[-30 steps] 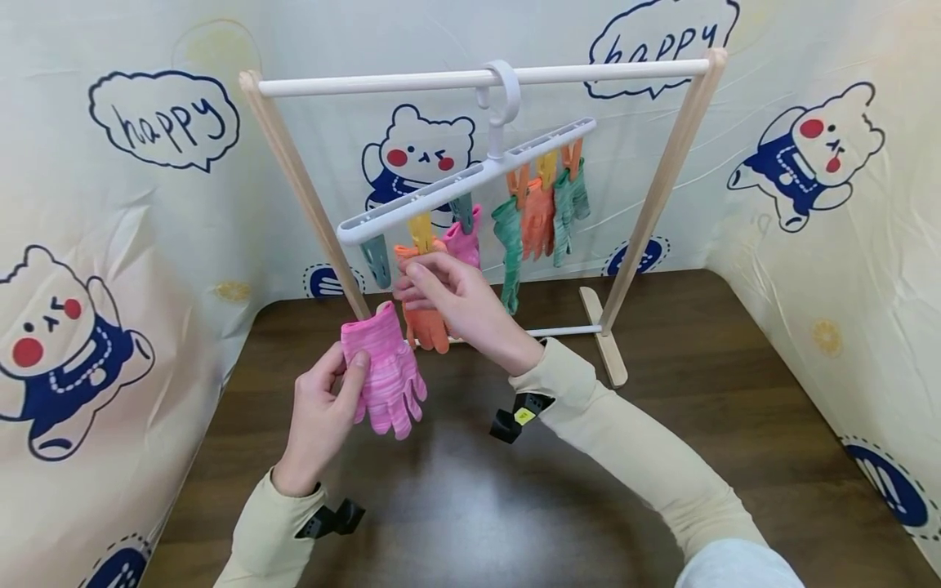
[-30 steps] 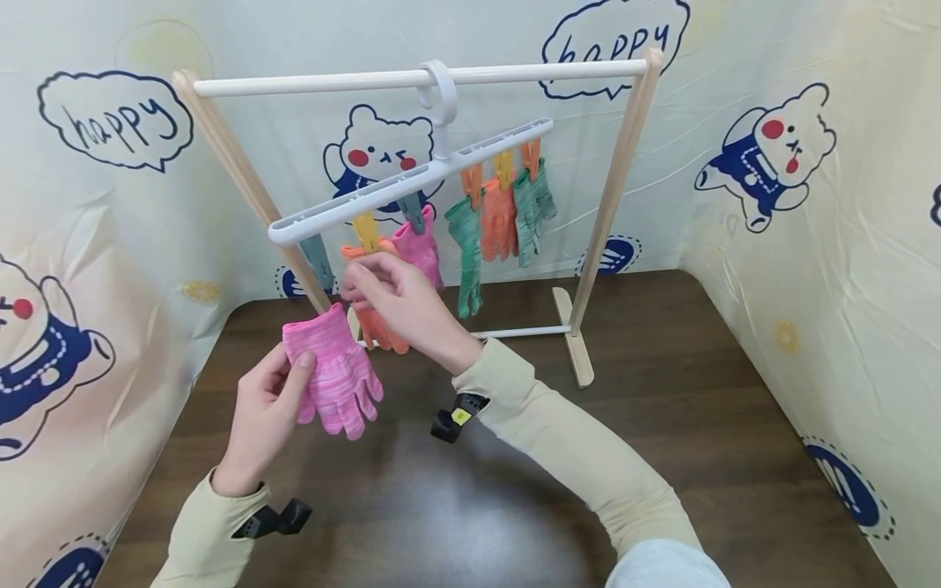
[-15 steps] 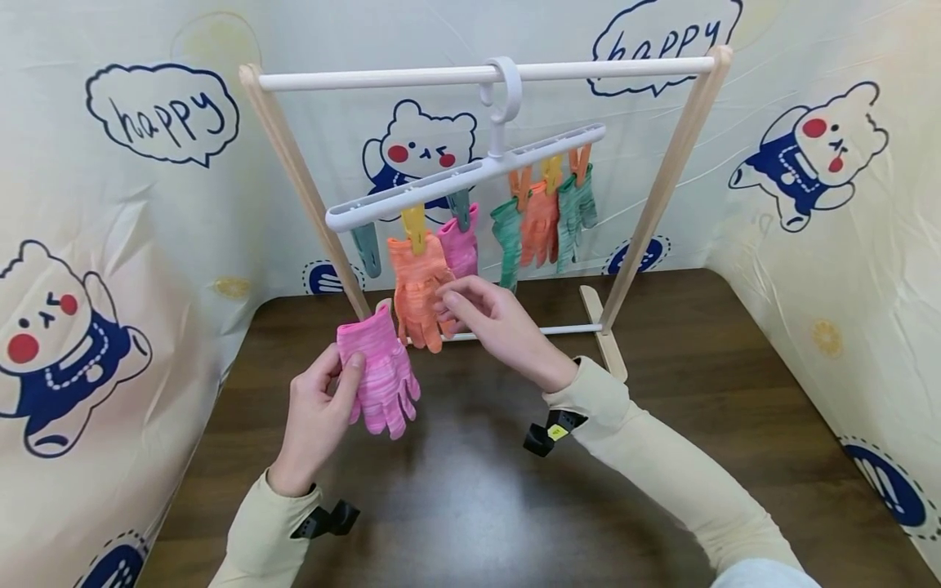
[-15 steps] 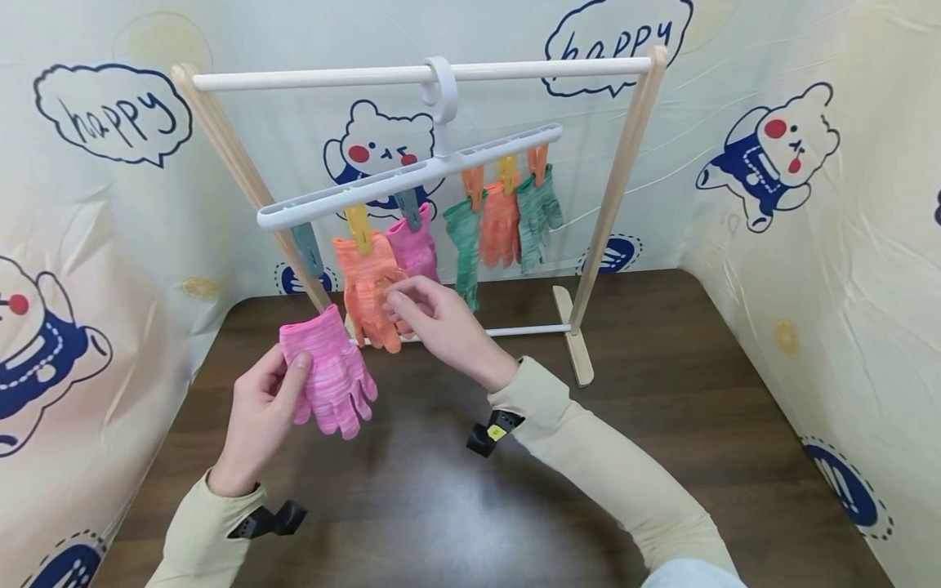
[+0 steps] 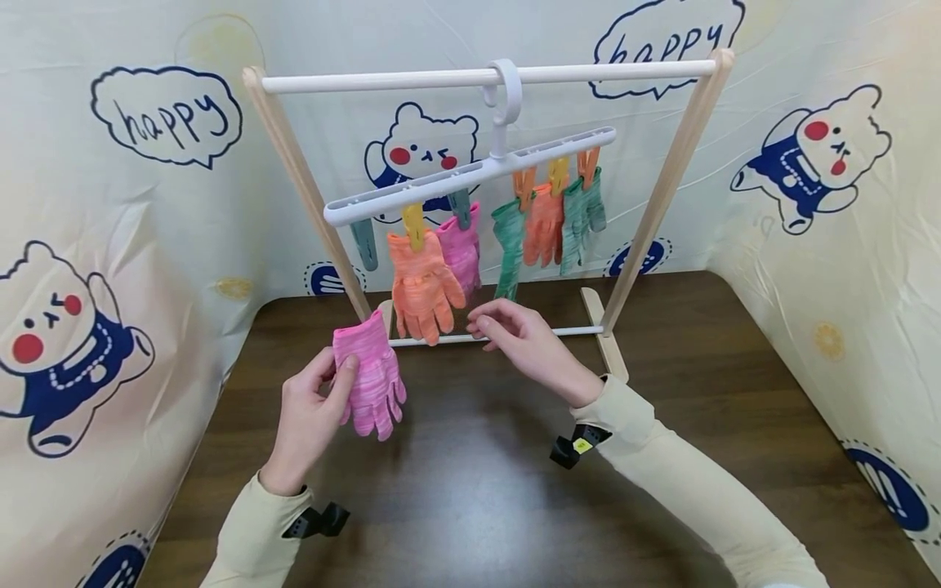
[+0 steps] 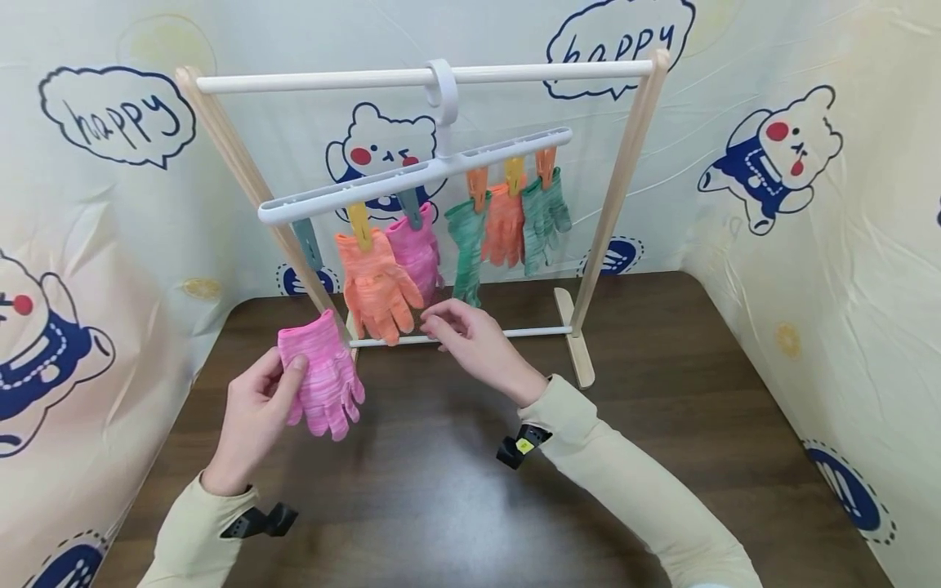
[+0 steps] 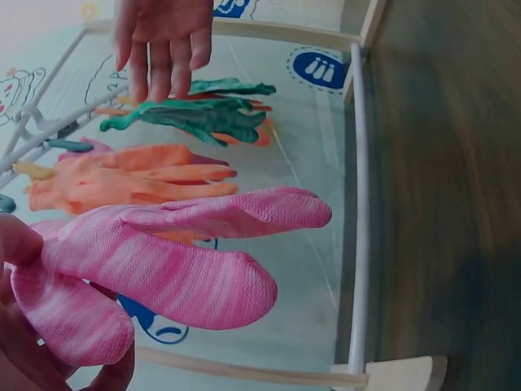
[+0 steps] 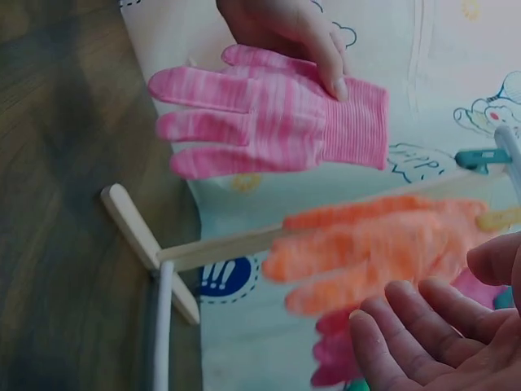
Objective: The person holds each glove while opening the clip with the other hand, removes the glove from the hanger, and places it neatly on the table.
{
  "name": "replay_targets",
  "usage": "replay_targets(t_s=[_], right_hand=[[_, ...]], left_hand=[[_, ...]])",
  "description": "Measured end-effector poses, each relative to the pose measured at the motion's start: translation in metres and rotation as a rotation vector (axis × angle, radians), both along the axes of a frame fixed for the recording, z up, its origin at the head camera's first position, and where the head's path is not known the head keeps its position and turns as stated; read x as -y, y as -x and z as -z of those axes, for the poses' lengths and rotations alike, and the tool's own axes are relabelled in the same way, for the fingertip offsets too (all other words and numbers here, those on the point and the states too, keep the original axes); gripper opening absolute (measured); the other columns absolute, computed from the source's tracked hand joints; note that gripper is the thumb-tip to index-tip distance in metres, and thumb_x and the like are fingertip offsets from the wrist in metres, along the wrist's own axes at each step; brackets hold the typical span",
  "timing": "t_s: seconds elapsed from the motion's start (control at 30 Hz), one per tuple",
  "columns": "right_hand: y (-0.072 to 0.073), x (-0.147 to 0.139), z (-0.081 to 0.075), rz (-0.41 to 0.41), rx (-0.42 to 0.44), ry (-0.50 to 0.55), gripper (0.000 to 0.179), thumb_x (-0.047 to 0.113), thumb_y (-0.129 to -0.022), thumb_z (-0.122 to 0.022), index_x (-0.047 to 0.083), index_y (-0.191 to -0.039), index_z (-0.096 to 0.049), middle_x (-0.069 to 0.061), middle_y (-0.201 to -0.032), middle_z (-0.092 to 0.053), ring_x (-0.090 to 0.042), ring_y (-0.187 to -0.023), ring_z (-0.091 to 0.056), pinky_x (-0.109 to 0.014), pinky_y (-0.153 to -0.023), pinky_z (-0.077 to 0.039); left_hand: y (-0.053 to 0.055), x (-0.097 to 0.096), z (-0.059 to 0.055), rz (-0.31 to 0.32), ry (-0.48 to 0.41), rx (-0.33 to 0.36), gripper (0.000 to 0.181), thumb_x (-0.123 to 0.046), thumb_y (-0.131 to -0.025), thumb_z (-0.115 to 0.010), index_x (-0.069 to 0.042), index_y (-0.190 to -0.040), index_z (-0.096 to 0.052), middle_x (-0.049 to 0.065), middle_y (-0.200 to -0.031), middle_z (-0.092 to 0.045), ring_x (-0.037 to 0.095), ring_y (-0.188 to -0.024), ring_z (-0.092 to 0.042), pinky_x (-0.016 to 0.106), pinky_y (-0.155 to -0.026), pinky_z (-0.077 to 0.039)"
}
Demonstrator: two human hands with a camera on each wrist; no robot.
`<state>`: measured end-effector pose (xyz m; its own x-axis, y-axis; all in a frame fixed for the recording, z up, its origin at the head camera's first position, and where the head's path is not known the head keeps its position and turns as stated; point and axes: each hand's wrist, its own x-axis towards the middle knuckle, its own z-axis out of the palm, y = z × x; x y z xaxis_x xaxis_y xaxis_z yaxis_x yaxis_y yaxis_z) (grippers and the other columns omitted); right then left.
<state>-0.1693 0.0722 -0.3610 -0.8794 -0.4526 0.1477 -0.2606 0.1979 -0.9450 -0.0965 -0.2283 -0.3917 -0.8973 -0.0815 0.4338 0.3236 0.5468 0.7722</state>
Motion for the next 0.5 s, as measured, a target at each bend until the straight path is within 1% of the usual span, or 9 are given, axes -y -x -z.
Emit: replay_targets(t_s=[0.13,0.23,0.4,0.5], right_hand=[[-0.001,-0.009,0.007,0.008,0.009,-0.019,0.028,0.017,-0.109,-0.055,-0.001,-0.129,-0.063,-0.015,-0.119,-0.071,-0.025,-0.107,-0.069,-0.044,-0.093,-0.058],[-0.001,-0.014,0.013,0.012,0.025,-0.024,0.029,0.018,-0.109,-0.054,-0.001,-0.129,-0.063,-0.016,-0.118,-0.071,-0.025,-0.107,-0.068,-0.045,-0.093,-0.058],[-0.002,-0.023,0.021,0.014,0.037,-0.032,0.029,0.017,-0.11,-0.053,-0.003,-0.128,-0.064,-0.018,-0.118,-0.07,-0.028,-0.108,-0.068,-0.053,-0.094,-0.056],[-0.001,-0.029,0.025,0.018,0.041,-0.041,0.029,0.018,-0.11,-0.053,-0.003,-0.127,-0.064,-0.018,-0.118,-0.07,-0.029,-0.108,-0.068,-0.055,-0.095,-0.056]], left_hand=[[0.001,0.006,0.004,-0.025,0.043,0.018,0.012,-0.016,-0.104,-0.065,-0.005,-0.101,-0.07,0.003,-0.079,-0.063,0.011,-0.071,-0.057,0.02,-0.053,-0.047],[0.001,0.011,0.007,-0.044,0.068,0.021,0.011,-0.016,-0.103,-0.067,-0.005,-0.104,-0.071,0.004,-0.082,-0.066,0.01,-0.073,-0.058,0.018,-0.056,-0.048],[0.003,0.019,0.012,-0.058,0.088,0.043,0.013,-0.017,-0.103,-0.067,-0.005,-0.105,-0.071,0.006,-0.085,-0.069,0.009,-0.075,-0.059,0.018,-0.058,-0.05],[0.004,0.024,0.016,-0.071,0.098,0.061,0.014,-0.018,-0.103,-0.068,-0.005,-0.106,-0.072,0.008,-0.087,-0.071,0.009,-0.076,-0.06,0.016,-0.06,-0.051]])
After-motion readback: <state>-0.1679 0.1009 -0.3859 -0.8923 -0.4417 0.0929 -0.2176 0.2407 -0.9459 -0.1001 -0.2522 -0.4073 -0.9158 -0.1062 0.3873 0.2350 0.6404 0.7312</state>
